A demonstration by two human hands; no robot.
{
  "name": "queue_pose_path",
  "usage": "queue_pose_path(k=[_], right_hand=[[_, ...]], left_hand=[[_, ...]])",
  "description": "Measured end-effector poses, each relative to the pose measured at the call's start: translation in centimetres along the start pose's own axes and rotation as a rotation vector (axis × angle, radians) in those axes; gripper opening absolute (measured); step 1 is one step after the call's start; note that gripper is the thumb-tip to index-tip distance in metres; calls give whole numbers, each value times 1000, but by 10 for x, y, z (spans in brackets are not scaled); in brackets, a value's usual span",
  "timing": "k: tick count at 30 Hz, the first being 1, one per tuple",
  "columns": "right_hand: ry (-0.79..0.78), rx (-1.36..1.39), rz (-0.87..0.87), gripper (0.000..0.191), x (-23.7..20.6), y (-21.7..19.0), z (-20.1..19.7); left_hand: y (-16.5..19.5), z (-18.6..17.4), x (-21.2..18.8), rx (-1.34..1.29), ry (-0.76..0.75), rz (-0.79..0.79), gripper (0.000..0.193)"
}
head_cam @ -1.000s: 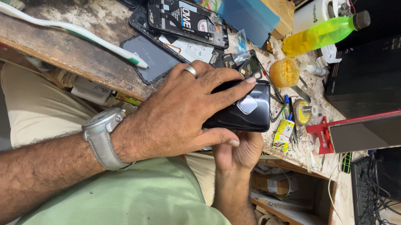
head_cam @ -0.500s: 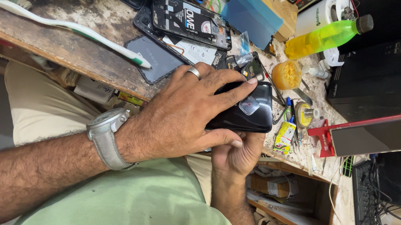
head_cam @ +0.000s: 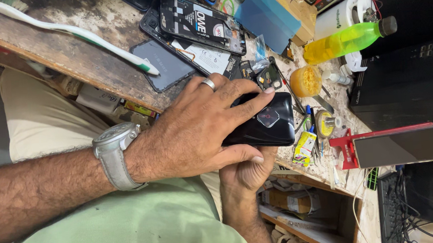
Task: The person applies adhesive to the back of a black smartphone, presses the camera module into place, and repeatedly wipes the surface with a cloth. The person also handles a small plastic bag and a tube of adhesive while working at a cluttered workbench.
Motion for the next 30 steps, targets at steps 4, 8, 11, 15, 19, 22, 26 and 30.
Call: queue_pose_path(k=[4,8,11,15,19,22,26,30], right_hand=[[12,6,7,62,0,-2,-3],[56,45,52,55,8,-10,-9],[30,69,108,54,13,-17,-10],[-12,43,150,54,19,-24,-10],[-37,78,252,57,25,-29,-11],[-41,105,288,58,26,-32,-13],[-79,110,265,59,27,-32,-12],[-13,93,222,59,28,-31,-14]], left_hand=[[0,-1,2,6,-6,-2,84],[-1,-3,4,43,4,6,86],[-2,-2,5,60,-10,14,85],[-2,-2,6,65,-16,31,83],[-2,0,6,92,-36,60,85],[-3,1,5,85,-50,52,84],[-5,0,5,81,-39,43,84],[-6,1,4,67,-51,28,84]])
Point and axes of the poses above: each hand's wrist, its own x-axis towards the middle knuckle, its own z-axis out of the palm, y = z × x, the point moved 5 cm from there along x, towards the middle knuckle, and after that the axes turned 15 degrees about y, right-handed, at the moved point
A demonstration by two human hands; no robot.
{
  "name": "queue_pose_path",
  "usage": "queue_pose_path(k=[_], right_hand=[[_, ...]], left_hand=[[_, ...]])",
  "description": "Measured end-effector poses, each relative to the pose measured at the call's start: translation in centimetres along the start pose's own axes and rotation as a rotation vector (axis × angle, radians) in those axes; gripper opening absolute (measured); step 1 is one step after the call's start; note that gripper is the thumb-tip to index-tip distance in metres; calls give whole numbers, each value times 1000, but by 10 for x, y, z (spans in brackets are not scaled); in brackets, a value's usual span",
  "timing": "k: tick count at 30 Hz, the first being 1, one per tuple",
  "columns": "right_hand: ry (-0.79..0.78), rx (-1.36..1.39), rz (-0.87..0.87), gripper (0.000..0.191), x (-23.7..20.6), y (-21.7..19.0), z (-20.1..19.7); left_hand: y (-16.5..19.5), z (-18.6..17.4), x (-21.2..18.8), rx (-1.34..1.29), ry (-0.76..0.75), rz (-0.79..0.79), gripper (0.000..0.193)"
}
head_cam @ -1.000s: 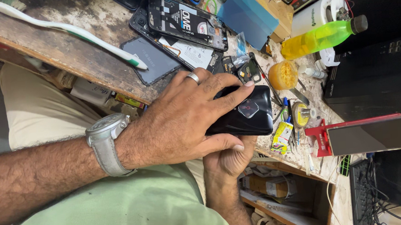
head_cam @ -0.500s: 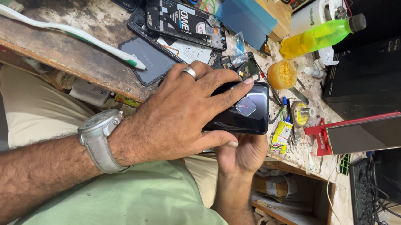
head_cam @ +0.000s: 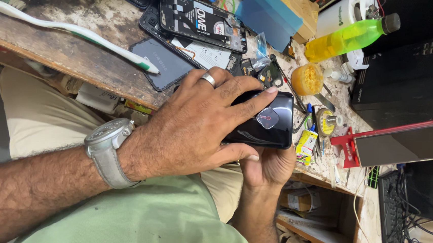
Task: The person applies adhesive to the back of a black smartphone, presses the camera module into place, and repeatedly wipes the surface with a cloth. The person also handles a small plastic bag and a tube of adhesive while working at a cluttered workbench.
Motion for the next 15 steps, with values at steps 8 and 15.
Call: queue_pose_path(k=[8,15], right_hand=[[-30,16,-11,60,-1,-3,-3],[-33,-14,-47,56,0,-4,-3]], left_hand=[[1,2,1,-34,-1,8,84],[4,2,2,-69,6,-12,85]])
Point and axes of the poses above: each hand's wrist, its own x-axis towards the middle knuckle, its own z-axis out of the palm, y = z × x, the point moved 5 cm from there along x, towards the middle knuckle, and after that the axes turned 15 degrees about y, right-handed, at the moved point
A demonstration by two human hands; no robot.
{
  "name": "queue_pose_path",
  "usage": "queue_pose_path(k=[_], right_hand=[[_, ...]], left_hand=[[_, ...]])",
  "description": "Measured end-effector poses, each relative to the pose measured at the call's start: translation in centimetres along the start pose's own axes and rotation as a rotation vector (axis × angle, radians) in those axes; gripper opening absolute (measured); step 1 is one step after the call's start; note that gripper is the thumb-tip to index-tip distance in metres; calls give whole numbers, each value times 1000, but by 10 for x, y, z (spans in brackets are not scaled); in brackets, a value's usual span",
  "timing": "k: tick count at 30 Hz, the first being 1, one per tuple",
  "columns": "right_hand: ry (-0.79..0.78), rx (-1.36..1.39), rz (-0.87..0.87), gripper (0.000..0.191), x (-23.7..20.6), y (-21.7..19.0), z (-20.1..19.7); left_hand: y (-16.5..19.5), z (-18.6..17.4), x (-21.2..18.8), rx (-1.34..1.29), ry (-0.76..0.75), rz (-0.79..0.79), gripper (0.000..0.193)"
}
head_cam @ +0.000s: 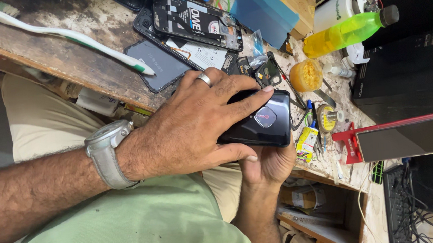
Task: The person applies adhesive to the back of a black smartphone, presses the camera module into place, and repeatedly wipes the surface with a cloth. The person also handles a small plastic bag and a tube of adhesive while working at a cluttered workbench.
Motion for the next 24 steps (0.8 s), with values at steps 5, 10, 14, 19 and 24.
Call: queue_pose_path(k=[5,10,14,19,24], right_hand=[[-38,-16,-38,55,-1,4,8],[-20,-25,-57,55,0,8,12],[-36,-50,-65,56,1,8,12],[-74,-74,-48,62,7,4,5],[-75,-44,-3,65,10,6,-5]], left_hand=[[1,0,1,-3,18,-7,85],[1,1,2,6,16,-17,86],[0,1,2,15,20,-9,86],[-1,-1,2,20,18,-11,86],[-2,-6,0,1,18,-21,84]])
Point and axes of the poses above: each hand's wrist, its own x-axis towards the middle knuckle, its own z-axis out of the palm, y = z × x, the point moved 5 cm from there along x, towards the middle knuckle, and after that the axes turned 15 degrees about y, right-handed, at the moved point
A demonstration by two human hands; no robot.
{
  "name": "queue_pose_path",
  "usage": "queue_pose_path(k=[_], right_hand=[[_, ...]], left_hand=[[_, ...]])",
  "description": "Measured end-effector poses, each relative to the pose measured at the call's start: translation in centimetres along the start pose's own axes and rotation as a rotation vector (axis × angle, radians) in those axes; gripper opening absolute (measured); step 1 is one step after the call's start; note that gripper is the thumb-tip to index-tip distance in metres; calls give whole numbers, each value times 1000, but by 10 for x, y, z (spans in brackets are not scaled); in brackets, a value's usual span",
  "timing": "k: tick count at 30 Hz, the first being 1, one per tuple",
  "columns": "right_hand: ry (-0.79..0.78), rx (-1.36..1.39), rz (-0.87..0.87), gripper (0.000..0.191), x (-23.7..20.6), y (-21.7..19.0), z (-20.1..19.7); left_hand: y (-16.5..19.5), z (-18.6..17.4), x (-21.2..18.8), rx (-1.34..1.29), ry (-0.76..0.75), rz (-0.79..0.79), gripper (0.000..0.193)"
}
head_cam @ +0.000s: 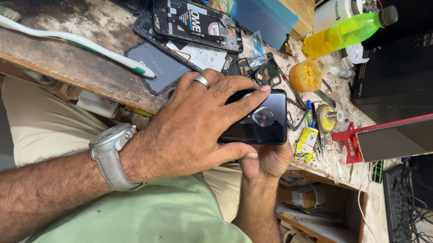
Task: The person applies adhesive to the back of a black smartphone, presses the camera module into place, and repeatedly wipes the surface with a cloth. The person also handles a small plastic bag and a tube of adhesive while working at a cluttered workbench.
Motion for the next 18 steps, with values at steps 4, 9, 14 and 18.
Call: queue_pose_path(k=[4,9,14,18], right_hand=[[27,5,28,64,1,5,-4],[84,25,33,60,1,12,-1],[81,25,33,59,-1,23,15],[142,51,62,57,0,31,22]], left_hand=[[-3,-3,-1,-2,-14,-11,84],[-10,-9,-2,10,-19,16,83],[-22,-13,-2,12,-26,24,85],[-28,-15,-3,28,-21,31,85]])
Point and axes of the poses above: each hand's wrist, its own x-axis towards the middle knuckle, its own z-axis out of the palm, y = z × x, the point moved 5 cm from there along x, towards the middle knuckle, and after that the axes turned 15 degrees about y, right-handed, at the moved point
